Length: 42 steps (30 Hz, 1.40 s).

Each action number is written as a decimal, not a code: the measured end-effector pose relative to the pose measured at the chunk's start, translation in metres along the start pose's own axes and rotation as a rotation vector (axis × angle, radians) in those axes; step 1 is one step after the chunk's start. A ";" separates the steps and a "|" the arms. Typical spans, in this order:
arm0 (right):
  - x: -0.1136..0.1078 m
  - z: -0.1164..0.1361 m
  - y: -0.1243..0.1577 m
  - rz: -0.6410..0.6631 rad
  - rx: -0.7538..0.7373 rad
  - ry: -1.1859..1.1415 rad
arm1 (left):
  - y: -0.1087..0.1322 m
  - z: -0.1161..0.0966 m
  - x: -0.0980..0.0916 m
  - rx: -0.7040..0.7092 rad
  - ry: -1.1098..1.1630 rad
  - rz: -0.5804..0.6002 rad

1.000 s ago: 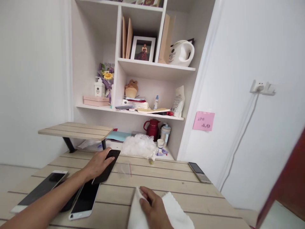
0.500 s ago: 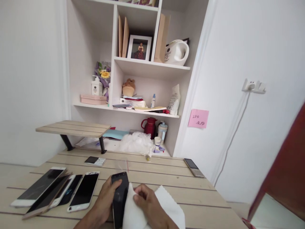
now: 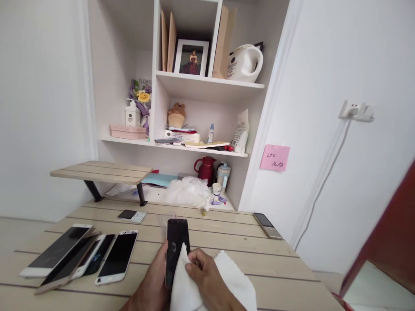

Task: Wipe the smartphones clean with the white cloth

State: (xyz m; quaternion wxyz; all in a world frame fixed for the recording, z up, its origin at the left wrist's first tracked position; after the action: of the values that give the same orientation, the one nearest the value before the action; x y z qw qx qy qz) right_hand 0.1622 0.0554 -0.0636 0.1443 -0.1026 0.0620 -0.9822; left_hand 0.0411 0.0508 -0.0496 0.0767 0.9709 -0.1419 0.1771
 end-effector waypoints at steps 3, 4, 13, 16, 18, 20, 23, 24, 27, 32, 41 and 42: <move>0.004 0.001 0.002 0.043 0.043 0.006 | 0.005 -0.003 0.000 -0.106 0.260 0.007; 0.005 0.001 0.003 0.048 0.051 0.014 | 0.007 -0.007 -0.002 -0.105 0.282 -0.011; -0.035 0.008 -0.006 -0.264 -0.024 0.138 | 0.017 -0.021 -0.020 0.003 0.199 -0.080; -0.061 0.027 -0.007 -0.432 -0.138 0.232 | 0.012 -0.008 -0.013 -0.119 0.171 -0.001; -0.070 0.038 -0.003 -0.500 -0.223 0.335 | 0.012 -0.002 -0.009 -0.159 0.162 0.050; -0.066 0.042 0.000 -0.485 -0.297 0.452 | 0.012 0.003 -0.006 -0.176 0.171 0.106; -0.041 0.036 0.005 -0.337 -0.395 0.615 | 0.011 0.011 -0.003 -0.213 0.176 0.161; -0.031 0.033 0.007 -0.280 -0.422 0.661 | 0.010 0.013 -0.002 -0.241 0.180 0.166; -0.008 0.027 0.013 -0.167 -0.471 0.763 | 0.007 0.017 -0.003 -0.283 0.222 0.156; 0.014 0.034 0.022 -0.047 -0.468 1.041 | 0.005 0.013 -0.007 -0.255 0.268 0.118; 0.010 0.024 0.021 -0.029 -0.427 1.131 | 0.001 0.012 -0.015 -0.199 0.225 0.052; 0.005 0.026 0.020 -0.073 -0.463 1.103 | 0.002 0.011 -0.014 -0.204 0.189 0.068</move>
State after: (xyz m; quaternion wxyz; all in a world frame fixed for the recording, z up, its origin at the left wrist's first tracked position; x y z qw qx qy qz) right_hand 0.1687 0.0323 -0.0407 0.0309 0.3918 0.3366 -0.8557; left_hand 0.0315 0.0501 -0.0648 0.1819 0.9316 -0.1840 0.2551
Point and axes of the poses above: each hand's wrist, its own y-axis away from the middle knuckle, its own x-axis out of the palm, z = x × y, the point moved 5 cm from there along -y, towards the middle knuckle, and after that the axes turned 11 degrees about -y, right-handed, at the moved point
